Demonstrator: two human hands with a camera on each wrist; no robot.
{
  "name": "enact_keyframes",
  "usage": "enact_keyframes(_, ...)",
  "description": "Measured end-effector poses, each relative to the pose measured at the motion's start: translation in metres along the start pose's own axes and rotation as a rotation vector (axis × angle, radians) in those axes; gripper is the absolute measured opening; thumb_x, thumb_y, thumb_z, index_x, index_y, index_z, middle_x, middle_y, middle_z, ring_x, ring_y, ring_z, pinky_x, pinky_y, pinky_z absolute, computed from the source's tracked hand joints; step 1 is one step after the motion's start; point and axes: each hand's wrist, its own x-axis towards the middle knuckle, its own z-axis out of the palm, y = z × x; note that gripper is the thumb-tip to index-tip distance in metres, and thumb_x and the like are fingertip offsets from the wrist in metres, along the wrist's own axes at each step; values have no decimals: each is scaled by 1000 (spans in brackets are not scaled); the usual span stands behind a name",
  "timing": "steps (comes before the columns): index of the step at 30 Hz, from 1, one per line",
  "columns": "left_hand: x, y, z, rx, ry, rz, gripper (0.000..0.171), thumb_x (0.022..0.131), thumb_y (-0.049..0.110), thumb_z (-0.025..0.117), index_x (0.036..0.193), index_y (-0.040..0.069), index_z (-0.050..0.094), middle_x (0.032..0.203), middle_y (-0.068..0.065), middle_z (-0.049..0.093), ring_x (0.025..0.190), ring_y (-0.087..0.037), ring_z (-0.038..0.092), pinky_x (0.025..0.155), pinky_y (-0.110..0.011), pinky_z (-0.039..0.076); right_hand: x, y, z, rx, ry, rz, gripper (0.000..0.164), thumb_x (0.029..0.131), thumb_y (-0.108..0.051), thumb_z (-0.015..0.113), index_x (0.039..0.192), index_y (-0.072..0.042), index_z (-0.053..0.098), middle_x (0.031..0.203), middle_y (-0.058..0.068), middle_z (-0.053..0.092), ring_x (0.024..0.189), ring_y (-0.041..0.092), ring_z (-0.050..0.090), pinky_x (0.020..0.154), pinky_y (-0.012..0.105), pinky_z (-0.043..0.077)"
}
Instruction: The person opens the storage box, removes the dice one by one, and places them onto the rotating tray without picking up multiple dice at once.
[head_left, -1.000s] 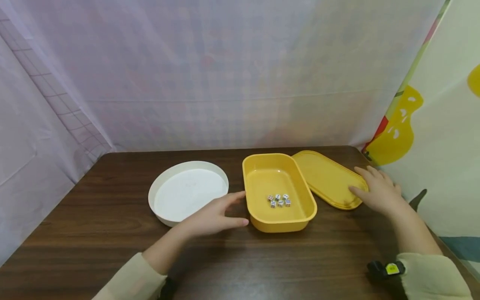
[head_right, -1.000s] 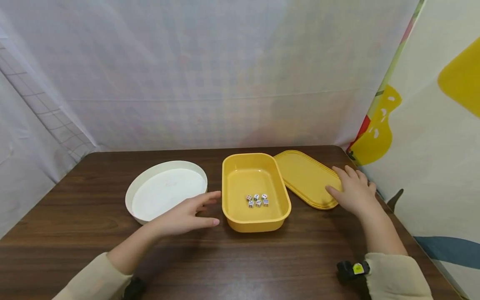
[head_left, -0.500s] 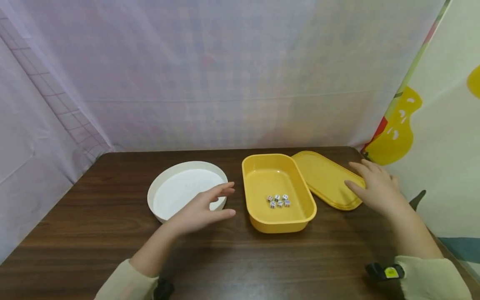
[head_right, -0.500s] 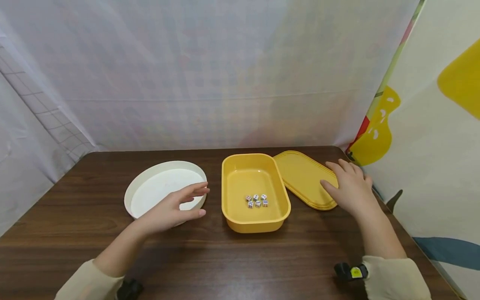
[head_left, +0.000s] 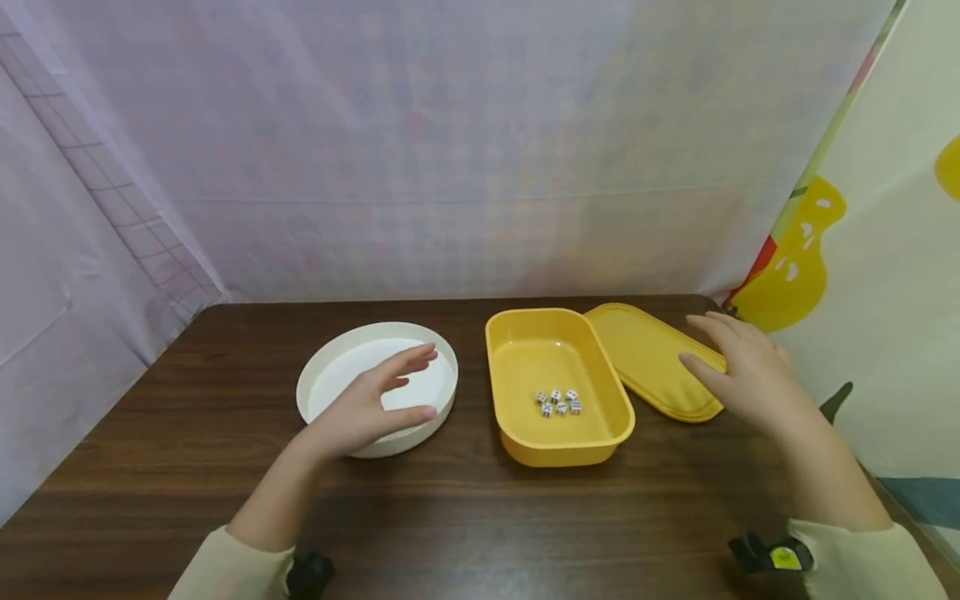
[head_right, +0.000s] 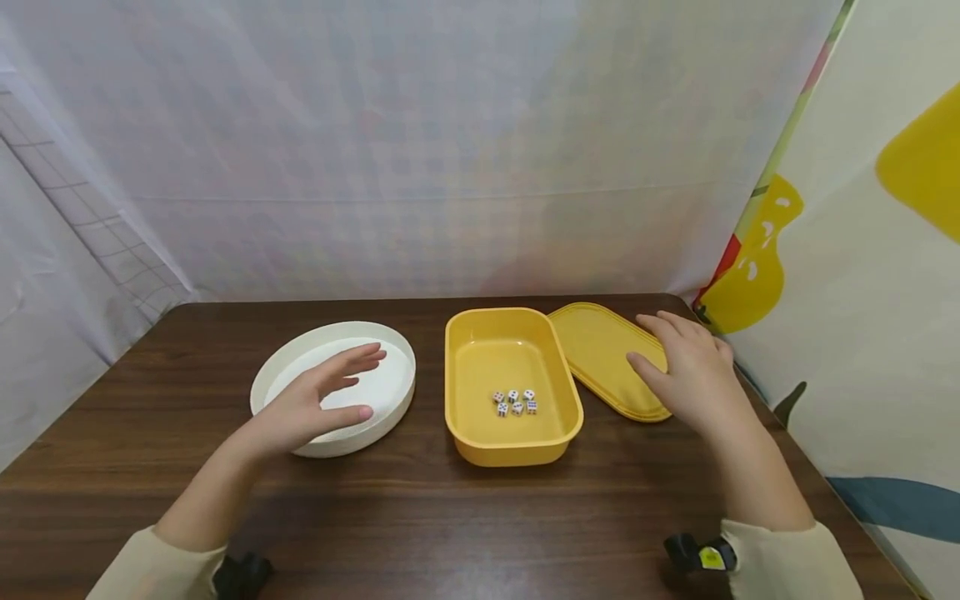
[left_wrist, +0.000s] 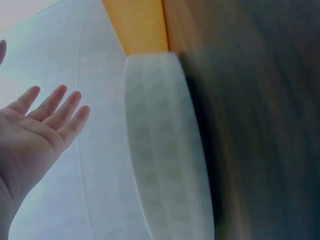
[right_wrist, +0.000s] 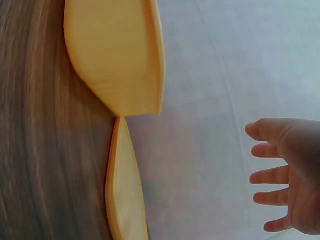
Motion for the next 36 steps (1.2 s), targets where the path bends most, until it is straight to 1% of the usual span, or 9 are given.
enact_keyframes(4, -2, -1, -13, 9, 29, -4, 75, 85, 14, 74, 148, 9, 34, 143, -12, 45, 130, -26, 43, 103, -46, 35, -2, -10, -3, 16, 35, -29, 61, 97, -43, 53, 141, -2, 42, 145, 29, 32, 128, 53, 25, 95, 72, 11)
enact_keyframes(8, -4, -5, -27, -14, 63, -4, 77, 85, 11, 73, 150, 12, 30, 146, -12, 41, 132, -29, 39, 103, -48, 33, -3, -21, -7, 24, 107, -90, 53, 96, -34, 59, 136, -2, 48, 143, 27, 37, 126, 51, 30, 95, 71, 16)
enact_keyframes(12, -7, -11, -43, -43, 109, -16, 76, 87, 8, 70, 151, 14, 29, 147, -11, 38, 134, -30, 36, 104, -52, 29, -6, -31, -10, 30, 169, -144, 46, 93, -28, 63, 131, -3, 54, 139, 24, 43, 124, 48, 35, 95, 68, 22)
enact_keyframes(15, -10, -17, -54, -56, 150, -47, 74, 89, 7, 68, 151, 14, 28, 149, -10, 36, 135, -30, 33, 105, -53, 27, -7, -39, -12, 37, 187, -167, 44, 92, -26, 65, 128, -3, 57, 137, 22, 46, 123, 47, 37, 95, 67, 24)
enact_keyframes(18, -14, -22, -63, -79, 184, -98, 73, 91, 9, 65, 152, 13, 25, 150, -11, 33, 136, -31, 31, 106, -53, 25, -8, -45, -14, 35, 190, -183, 43, 91, -26, 67, 126, -3, 59, 135, 22, 47, 123, 46, 38, 96, 66, 25)
enact_keyframes(23, -21, -30, -75, -127, 227, -154, 75, 92, 10, 65, 153, 10, 21, 152, -15, 29, 137, -32, 27, 107, -52, 22, -9, -52, -15, 9, 185, -197, 42, 89, -26, 69, 124, -4, 60, 133, 20, 48, 124, 44, 37, 96, 66, 25)
enact_keyframes(27, -23, -35, -81, -136, 238, -186, 75, 93, 9, 63, 153, 9, 19, 152, -16, 29, 138, -34, 26, 107, -53, 21, -8, -56, -15, -22, 185, -206, 39, 88, -25, 70, 121, -5, 62, 130, 20, 50, 122, 43, 39, 94, 66, 26)
enact_keyframes(32, -26, -42, -85, -132, 215, -225, 75, 94, 12, 62, 153, 7, 17, 152, -18, 28, 139, -35, 23, 108, -54, 19, -6, -64, -14, -59, 171, -217, 36, 88, -25, 71, 117, -5, 64, 126, 19, 52, 121, 42, 38, 93, 66, 24)
enact_keyframes(36, -30, -46, -88, -139, 202, -250, 76, 94, 14, 63, 154, 8, 16, 153, -18, 24, 140, -35, 20, 108, -55, 17, -4, -68, -13, -82, 165, -245, 34, 87, -25, 71, 115, -5, 66, 124, 19, 53, 120, 42, 38, 92, 65, 24)
